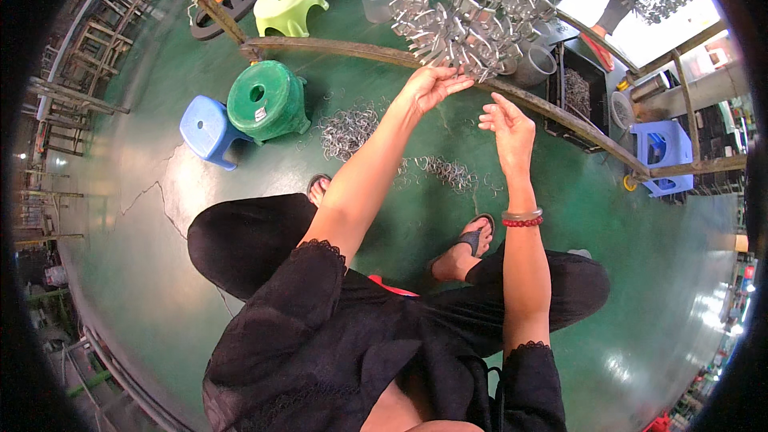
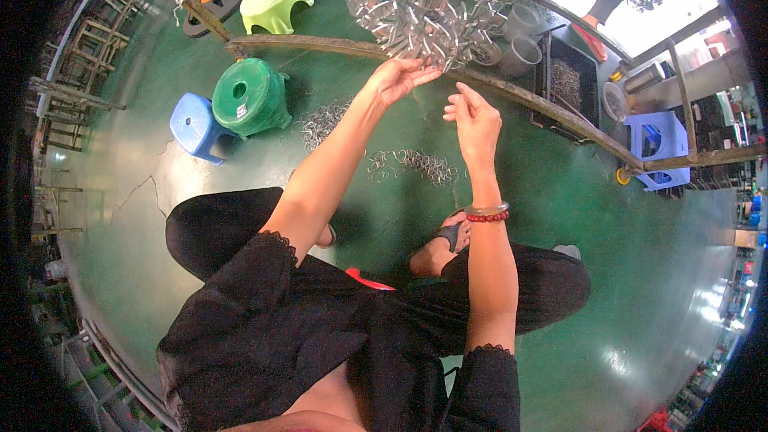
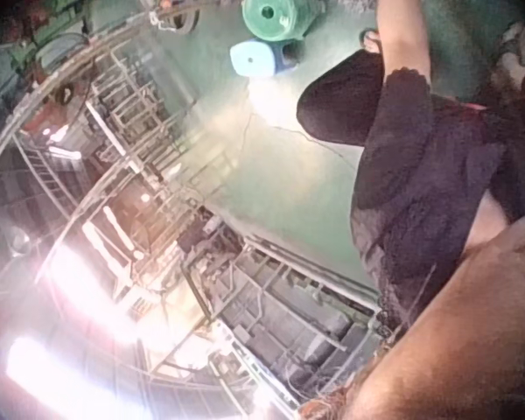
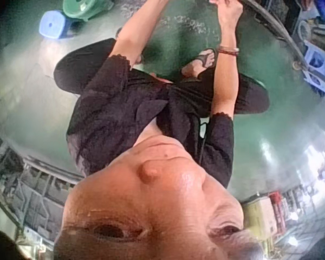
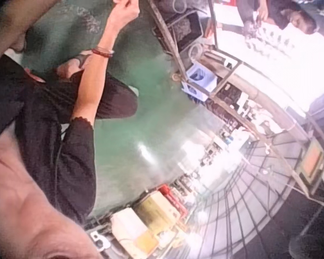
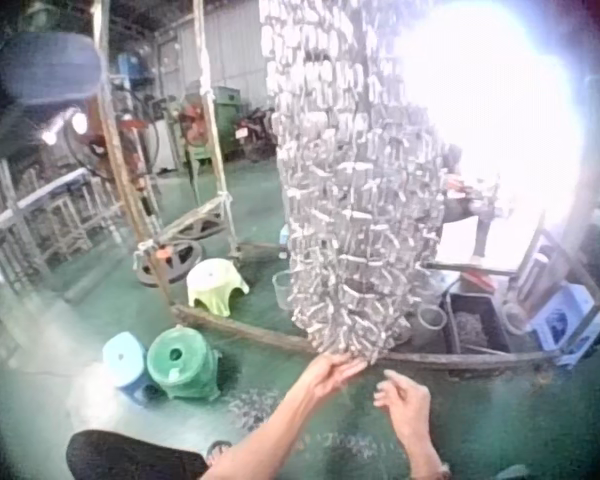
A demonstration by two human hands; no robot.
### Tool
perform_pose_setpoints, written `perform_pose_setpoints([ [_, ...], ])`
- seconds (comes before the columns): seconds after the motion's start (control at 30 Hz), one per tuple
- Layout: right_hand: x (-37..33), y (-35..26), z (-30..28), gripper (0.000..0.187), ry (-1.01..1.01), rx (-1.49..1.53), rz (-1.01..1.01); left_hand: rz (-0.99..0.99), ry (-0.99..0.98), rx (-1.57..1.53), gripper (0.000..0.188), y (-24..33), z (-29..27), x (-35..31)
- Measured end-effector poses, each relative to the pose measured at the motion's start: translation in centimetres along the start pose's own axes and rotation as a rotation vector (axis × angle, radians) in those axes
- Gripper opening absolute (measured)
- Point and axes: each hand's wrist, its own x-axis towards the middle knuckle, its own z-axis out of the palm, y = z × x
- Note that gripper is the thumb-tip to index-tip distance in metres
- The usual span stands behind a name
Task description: The person sits on a small stool and picks up small metal hooks from the floor, then attaches them one by one to a large hanging rack filled with similar hooks. The person repeats this process, gathering hooks from the floor and adding them to the rack.
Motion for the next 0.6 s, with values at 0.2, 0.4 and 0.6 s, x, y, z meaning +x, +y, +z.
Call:
perform_pose_setpoints([
  [0.2, 0.1, -1.5, 0.8, 0.032, -0.051, 0.019, 0.031, -0.046, -0.073, -0.031, 0.043, 0.7, -1.0, -0.3],
  [0.4, -0.1, -1.4, 0.7, 0.032, -0.139, 0.000, 0.032, 0.043, -0.143, -0.011, 0.047, -0.1, -1.0, -0.7],
  [0.6, -0.3, -3.5, 3.4, 0.034, -0.215, 0.031, 0.013, 0.067, -0.125, -0.096, 0.047, -0.5, -1.4, -0.7],
])
